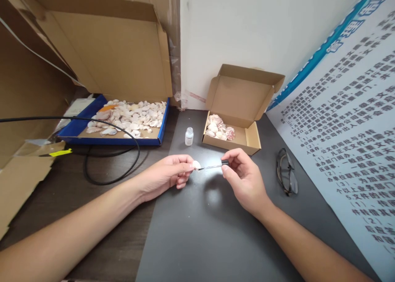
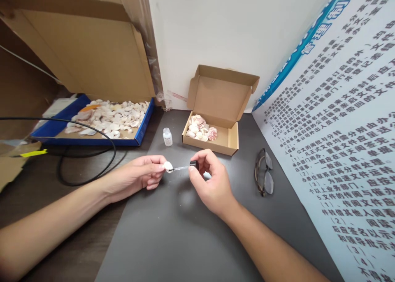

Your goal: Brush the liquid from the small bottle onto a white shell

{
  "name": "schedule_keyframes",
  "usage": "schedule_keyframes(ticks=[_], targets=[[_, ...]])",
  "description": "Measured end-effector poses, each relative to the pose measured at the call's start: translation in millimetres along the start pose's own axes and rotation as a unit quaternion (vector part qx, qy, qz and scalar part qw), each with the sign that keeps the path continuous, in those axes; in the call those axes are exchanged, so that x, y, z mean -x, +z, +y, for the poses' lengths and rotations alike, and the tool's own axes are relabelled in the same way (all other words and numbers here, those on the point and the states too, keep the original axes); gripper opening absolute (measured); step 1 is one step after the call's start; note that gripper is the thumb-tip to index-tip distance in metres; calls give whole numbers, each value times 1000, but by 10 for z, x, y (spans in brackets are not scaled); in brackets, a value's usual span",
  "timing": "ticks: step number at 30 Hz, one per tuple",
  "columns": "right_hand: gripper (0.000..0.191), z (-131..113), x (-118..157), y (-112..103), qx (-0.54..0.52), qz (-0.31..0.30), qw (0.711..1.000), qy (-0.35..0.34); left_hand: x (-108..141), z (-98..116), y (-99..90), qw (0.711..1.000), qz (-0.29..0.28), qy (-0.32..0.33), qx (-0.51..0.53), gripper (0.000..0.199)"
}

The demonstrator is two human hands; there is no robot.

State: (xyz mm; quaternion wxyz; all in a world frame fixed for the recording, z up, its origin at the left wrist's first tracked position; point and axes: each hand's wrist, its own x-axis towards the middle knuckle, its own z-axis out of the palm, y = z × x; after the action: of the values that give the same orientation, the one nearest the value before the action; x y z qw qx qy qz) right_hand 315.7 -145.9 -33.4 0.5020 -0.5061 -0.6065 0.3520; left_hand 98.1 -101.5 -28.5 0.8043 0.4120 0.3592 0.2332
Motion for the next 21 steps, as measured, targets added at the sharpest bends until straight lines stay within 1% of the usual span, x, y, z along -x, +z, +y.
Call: schedule_keyframes(ticks=[5,10,16,21], targets=[[6,-3,-24,-8,8,3,1000,14,3,0,1,1000,-2,1,-4,22],[6,-19,-17,-7,-24,-11,1000,6,5,-5,0,1000,-1,3,-7,22],[7,-21,-20,-2,15,-1,1000,7,11,10,20,1000,-1,3,-26,25],[6,-20,-5,-16,-10,-13,1000,-10,14,12,25,1000,-2,6,-29,26]])
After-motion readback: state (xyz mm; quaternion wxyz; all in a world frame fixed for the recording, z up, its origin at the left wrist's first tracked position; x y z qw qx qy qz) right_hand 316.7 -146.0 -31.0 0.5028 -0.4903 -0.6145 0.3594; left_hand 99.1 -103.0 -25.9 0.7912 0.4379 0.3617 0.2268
